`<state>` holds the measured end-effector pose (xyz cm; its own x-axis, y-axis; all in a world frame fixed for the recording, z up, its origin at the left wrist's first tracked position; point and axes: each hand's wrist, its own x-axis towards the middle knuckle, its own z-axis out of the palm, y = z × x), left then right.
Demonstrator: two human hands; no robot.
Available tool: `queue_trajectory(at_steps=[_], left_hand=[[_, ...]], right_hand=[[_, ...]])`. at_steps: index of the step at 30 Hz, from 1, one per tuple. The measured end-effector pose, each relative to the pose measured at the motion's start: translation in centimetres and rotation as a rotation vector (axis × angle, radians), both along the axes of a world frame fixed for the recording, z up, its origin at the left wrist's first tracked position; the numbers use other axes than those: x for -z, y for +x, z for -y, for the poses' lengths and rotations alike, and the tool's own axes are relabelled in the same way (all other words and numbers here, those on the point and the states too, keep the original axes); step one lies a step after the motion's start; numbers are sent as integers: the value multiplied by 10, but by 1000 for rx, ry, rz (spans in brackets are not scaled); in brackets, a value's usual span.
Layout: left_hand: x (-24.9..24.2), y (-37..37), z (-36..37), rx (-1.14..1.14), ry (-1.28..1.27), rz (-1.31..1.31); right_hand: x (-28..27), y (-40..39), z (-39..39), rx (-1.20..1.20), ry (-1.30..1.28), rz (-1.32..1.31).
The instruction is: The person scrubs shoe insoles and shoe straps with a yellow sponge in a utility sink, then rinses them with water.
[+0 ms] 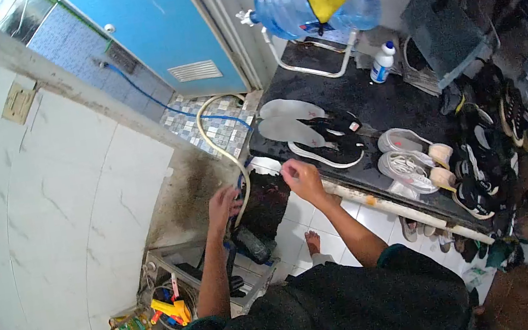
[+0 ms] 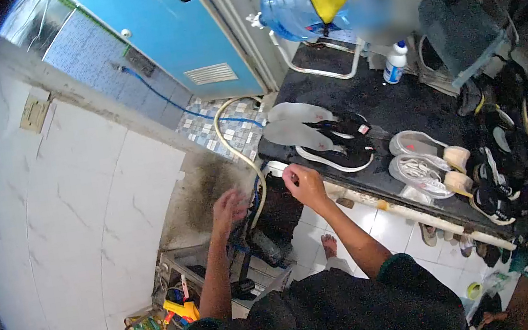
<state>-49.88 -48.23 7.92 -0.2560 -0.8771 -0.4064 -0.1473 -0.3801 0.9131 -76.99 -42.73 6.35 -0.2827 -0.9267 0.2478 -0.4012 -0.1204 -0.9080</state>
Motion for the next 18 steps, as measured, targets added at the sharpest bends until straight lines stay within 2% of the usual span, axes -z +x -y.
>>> queue_trajectory(at_steps=[2,4,5,7,11,14,17,18], left_hand=[[22,47,-44,-133,84,42],[26,83,-92,-141,97,71],[23,94,-114,-179,119,89],[10,104,-150,-258,167,117],[13,96,-166,-299,171,89],[25,74,-151,-278,151,20],[11,49,-142,-227,79,-66],[8,43,-139,-230,102,-69]], right_hand=[[3,7,16,12,-17,-128],[-1,-5,38,75,-47,-188],[-9,-15,45,127,-121,-380],[-26,-33,63,88,-36,-545],[-19,-38,104,-18,-46,-748],[2,-34,132,-129,69,-884],[2,-36,145,-91,33,-792],[-3,-34,146,-53,-63,-704]])
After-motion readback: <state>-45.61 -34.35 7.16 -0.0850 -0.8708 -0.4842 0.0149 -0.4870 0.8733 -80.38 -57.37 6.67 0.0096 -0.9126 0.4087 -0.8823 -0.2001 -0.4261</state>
